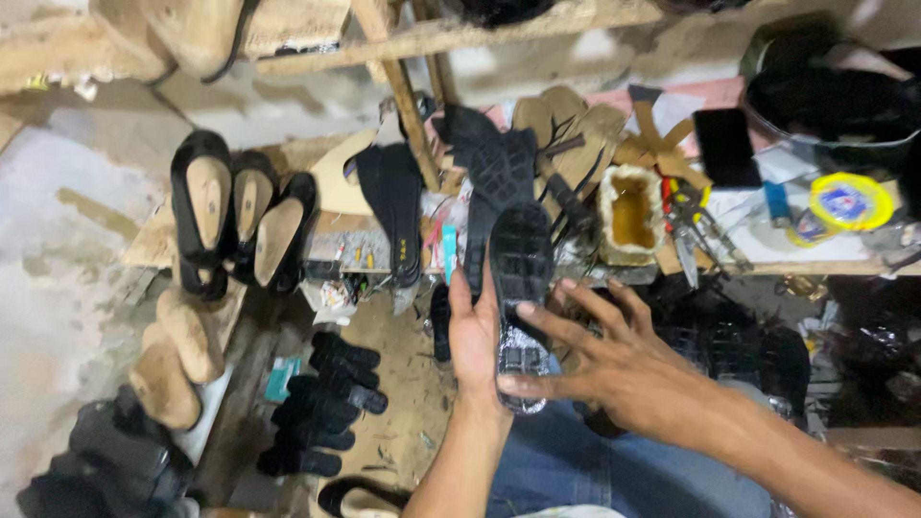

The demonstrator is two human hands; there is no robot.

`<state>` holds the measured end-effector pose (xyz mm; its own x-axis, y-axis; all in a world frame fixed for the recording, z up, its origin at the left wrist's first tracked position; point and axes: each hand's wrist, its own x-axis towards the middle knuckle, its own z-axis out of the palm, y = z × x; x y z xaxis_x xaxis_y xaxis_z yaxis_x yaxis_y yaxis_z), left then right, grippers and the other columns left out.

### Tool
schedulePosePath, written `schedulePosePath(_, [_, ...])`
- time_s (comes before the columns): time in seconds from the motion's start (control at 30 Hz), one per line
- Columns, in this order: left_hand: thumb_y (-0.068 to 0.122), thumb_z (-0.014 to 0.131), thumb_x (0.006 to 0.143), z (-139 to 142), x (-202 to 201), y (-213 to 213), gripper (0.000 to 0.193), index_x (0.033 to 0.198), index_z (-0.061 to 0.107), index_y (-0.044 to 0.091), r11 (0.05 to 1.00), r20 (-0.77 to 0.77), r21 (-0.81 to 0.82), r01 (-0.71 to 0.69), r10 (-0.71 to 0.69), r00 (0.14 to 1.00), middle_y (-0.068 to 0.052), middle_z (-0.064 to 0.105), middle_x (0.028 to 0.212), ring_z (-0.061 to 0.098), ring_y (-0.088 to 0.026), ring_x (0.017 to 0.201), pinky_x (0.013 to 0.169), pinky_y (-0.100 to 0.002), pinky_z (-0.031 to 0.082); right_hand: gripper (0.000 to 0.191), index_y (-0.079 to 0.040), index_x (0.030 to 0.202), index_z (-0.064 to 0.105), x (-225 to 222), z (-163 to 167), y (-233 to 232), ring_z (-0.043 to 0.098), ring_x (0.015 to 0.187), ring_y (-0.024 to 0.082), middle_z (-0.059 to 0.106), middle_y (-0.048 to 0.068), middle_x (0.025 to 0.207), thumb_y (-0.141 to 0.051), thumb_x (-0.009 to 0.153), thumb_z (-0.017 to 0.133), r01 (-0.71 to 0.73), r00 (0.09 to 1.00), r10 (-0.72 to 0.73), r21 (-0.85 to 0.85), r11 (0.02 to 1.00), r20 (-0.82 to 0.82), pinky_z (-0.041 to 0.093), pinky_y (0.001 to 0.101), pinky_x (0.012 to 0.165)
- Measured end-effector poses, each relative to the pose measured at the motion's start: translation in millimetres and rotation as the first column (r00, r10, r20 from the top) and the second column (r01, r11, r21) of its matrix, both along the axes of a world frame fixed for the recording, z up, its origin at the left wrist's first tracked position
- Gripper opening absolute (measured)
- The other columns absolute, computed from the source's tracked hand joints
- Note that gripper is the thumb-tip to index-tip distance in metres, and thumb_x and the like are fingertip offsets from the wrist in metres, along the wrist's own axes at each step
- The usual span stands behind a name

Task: The person sits on the floor of a shoe workshop and applies adhesive by hand to the underside of rubber shoe soles, dipping fingers into a container of glue and spreading it over the sole surface, working through one sole at a time and setting coated soles aside.

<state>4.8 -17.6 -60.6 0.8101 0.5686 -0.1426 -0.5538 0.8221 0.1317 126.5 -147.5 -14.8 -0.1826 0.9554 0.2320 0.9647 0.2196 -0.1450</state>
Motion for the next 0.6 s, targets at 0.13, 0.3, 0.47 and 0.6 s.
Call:
schedulePosePath(0.13, [0.066,0.027,0.107,-1,-1,-1,0.073,0.158,0.043,0.017,0.987,0.258,0.135,0.086,-0.118,0.959,-0.017,0.063,0.134,0.068,-0.034,0.105,0.088,-0.044,0.060,0.097,-0.061,0.136,0.058,-1,-4,-3,0.008,0.152,0.045,0.020,0.003,0.169,0.004,0.064,0.065,0.068,0.998,-0.069,-0.099,0.993,-0.008,0.006,0.0746,0.112])
schedulePosePath(0.3, [0.073,0.030,0.107,-10,-5,-6,0.077,0.161,0.043,0.019,0.944,0.577,0.107,0.313,-0.315,0.753,-0.017,0.064,0.129,0.069,-0.032,0.108,0.094,-0.048,0.060,0.084,-0.054,0.136,0.057,11,-7,7,0.013,0.148,0.046,0.022,0.006,0.167,-0.003,0.070,0.066,0.161,0.987,-0.160,0.061,0.985,-0.019,0.008,0.0760,0.108])
schedulePosePath(0.47, [0.067,0.030,0.106,-12,-8,-2,0.074,0.153,0.045,0.012,0.988,0.245,0.119,0.094,-0.121,0.962,-0.019,0.062,0.136,0.065,-0.036,0.115,0.098,-0.050,0.055,0.094,-0.058,0.133,0.058,-2,-7,10,0.011,0.151,0.049,0.023,0.007,0.168,0.007,0.064,0.064,0.171,0.985,-0.171,0.016,0.985,0.013,0.005,0.0768,0.111])
schedulePosePath(0.6, [0.069,0.027,0.103,-10,-7,8,0.071,0.149,0.044,0.017,0.986,0.198,0.160,0.053,-0.085,0.976,-0.015,0.063,0.135,0.063,-0.034,0.117,0.101,-0.044,0.054,0.096,-0.050,0.145,0.053,-9,-10,-15,0.016,0.154,0.041,0.028,0.012,0.167,0.005,0.066,0.057,-0.137,0.955,0.183,0.198,0.971,-0.235,0.012,0.0624,0.115])
